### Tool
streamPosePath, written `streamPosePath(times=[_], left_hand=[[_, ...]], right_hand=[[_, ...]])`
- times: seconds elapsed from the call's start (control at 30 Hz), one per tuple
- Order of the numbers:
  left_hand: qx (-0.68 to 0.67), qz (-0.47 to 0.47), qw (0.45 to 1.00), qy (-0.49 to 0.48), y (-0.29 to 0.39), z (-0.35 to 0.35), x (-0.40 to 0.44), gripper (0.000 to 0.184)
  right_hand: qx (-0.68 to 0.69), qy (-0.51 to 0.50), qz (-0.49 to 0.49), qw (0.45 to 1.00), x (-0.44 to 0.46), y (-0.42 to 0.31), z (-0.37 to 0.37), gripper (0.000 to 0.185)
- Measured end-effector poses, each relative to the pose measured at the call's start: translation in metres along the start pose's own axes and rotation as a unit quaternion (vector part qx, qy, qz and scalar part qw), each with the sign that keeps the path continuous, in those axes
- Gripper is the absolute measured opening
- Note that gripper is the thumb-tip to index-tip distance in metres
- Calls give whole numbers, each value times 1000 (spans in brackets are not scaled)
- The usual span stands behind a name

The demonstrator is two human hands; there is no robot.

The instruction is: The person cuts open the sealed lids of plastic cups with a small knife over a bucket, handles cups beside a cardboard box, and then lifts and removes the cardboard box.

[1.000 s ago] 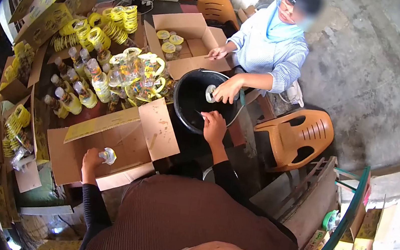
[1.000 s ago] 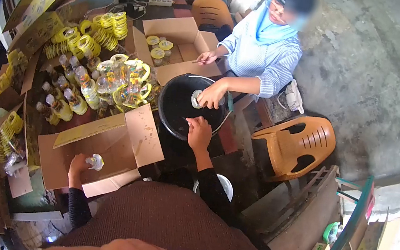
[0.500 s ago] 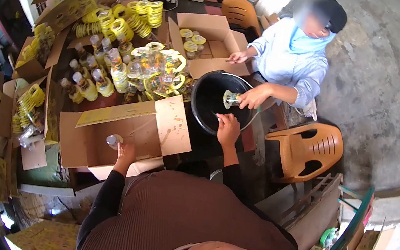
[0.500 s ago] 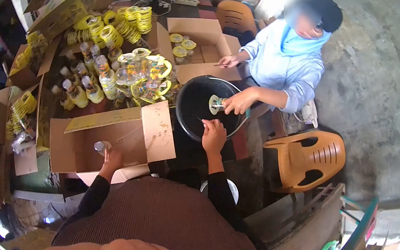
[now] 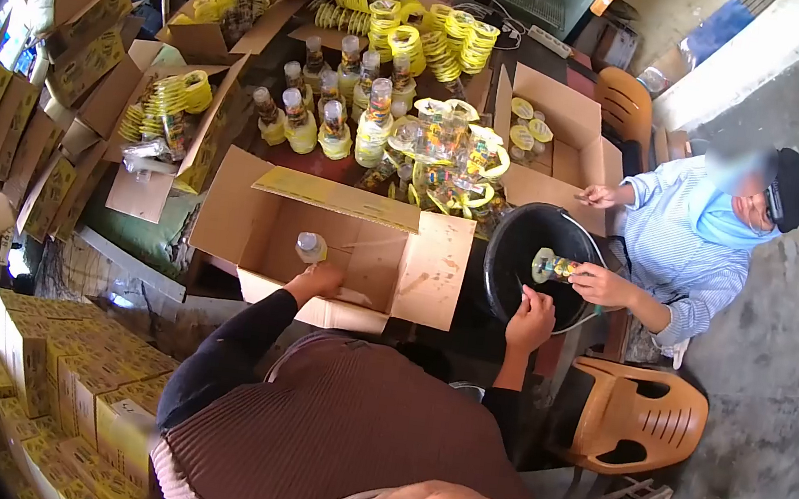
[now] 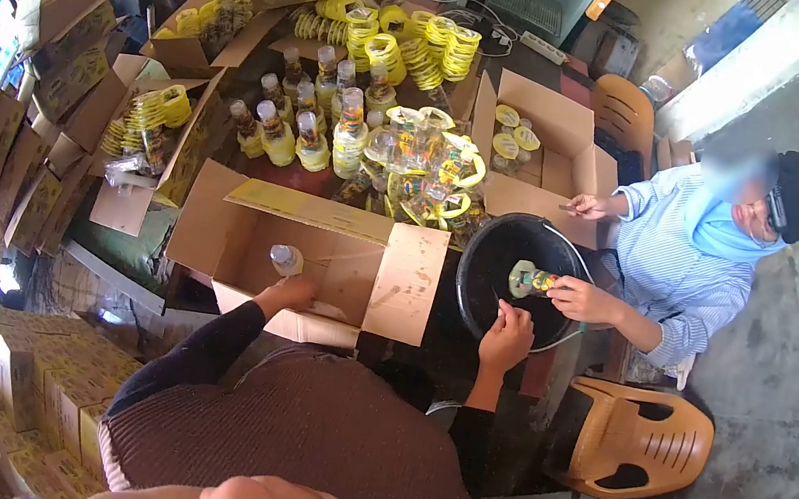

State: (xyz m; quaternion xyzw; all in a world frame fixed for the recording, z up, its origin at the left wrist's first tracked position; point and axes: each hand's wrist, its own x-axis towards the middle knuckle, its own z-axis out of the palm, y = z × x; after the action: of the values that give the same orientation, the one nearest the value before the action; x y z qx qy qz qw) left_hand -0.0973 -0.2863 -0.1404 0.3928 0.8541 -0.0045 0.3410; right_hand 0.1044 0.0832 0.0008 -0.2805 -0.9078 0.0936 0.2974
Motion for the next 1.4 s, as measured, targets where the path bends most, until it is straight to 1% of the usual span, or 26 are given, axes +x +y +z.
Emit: streamPosePath(times=[0.03, 0.1, 0.13, 0.2, 0.27, 0.3, 0.33, 0.37, 0.4, 0.43, 0.47, 0.5, 0.53, 0.57, 0.6, 0.67, 0.77, 0.9, 1.0, 1.1, 1.23, 1.27, 1.3, 1.33, 1.37, 1.4], left_hand=[[1, -1, 1000, -1, -1, -3, -3, 28], [-171, 40, 979, 101, -8, -10, -11, 27], [-171, 35, 980, 100, -12, -17, -16, 27], [-390, 47, 912, 120, -24, -37, -28, 29], [-384, 26, 898, 215, -32, -82, -61, 25], [-501, 6, 832, 239, -31, -101, -84, 20], [-409, 51, 833, 369, -53, -101, -88, 17], [-504, -35, 791, 346, -69, -109, -99, 20], [-598, -73, 695, 394, -58, -130, -128, 21], [-599, -47, 667, 440, -73, -132, -143, 22], [-591, -109, 668, 439, -100, -132, -157, 27], [-597, -61, 590, 540, -120, -123, -162, 31], [-644, -7, 514, 567, -140, -118, -172, 38], [-611, -45, 481, 627, -159, -116, -181, 41], [-558, -65, 501, 658, -185, -109, -191, 43], [-556, -99, 410, 716, -228, -101, -203, 39], [-456, -64, 353, 814, -256, -105, -211, 28], [-406, -71, 354, 840, -268, -121, -205, 31], [-320, -358, 414, 773, -270, -129, -193, 36], [-258, -411, 431, 761, -288, -120, -175, 36], [-226, -430, 413, 770, -319, -101, -154, 34], [-165, -428, 444, 770, -334, -90, -149, 31], [-183, -397, 437, 786, -336, -87, -145, 26], [-180, -501, 503, 681, -342, -82, -146, 28], [-246, -508, 497, 659, -321, -93, -149, 30], [-225, -477, 509, 680, -343, -78, -142, 35]], right_hand=[[-2, 3, -1, 1000, 0, 0, 0, 18], [0, -1, -2, 1000, -1, -1, 1, 19], [-3, -3, 0, 1000, -1, -1, 0, 19], [-9, -4, -1, 1000, 0, 0, 1, 20], [-7, -1, -4, 1000, 0, 0, 2, 19], [-10, 5, -4, 1000, 0, 0, 3, 19], [-11, -3, -1, 1000, 0, 0, 2, 19], [-9, -7, -1, 1000, -2, 1, 0, 19], [-12, -7, -2, 1000, -2, 1, 0, 19], [-15, -3, -3, 1000, 0, -1, 1, 19], [-11, -5, -2, 1000, 1, -3, 0, 19], [-7, -3, -2, 1000, 2, -2, 1, 19], [-7, -6, -5, 1000, 2, 0, 2, 19], [-10, -11, -7, 1000, 0, 1, 1, 19], [-5, -4, -9, 1000, 0, 0, 1, 19], [-2, -5, -8, 1000, 0, -1, -1, 19], [2, -4, -11, 1000, 1, 1, 0, 18], [0, -13, -9, 1000, 1, -3, -3, 16], [-2, -11, -5, 1000, 0, -3, -3, 16], [-4, -8, 0, 1000, -2, -1, -3, 16], [-1, -5, -1, 1000, -1, -1, -2, 16], [-9, 2, 8, 1000, 0, 1, -2, 16], [-3, 5, -1, 1000, 0, 1, -1, 16], [2, 8, -8, 1000, -1, 0, -1, 16], [-9, 16, 9, 1000, -1, -1, -3, 16], [0, 10, 8, 1000, -1, -2, -4, 17]])
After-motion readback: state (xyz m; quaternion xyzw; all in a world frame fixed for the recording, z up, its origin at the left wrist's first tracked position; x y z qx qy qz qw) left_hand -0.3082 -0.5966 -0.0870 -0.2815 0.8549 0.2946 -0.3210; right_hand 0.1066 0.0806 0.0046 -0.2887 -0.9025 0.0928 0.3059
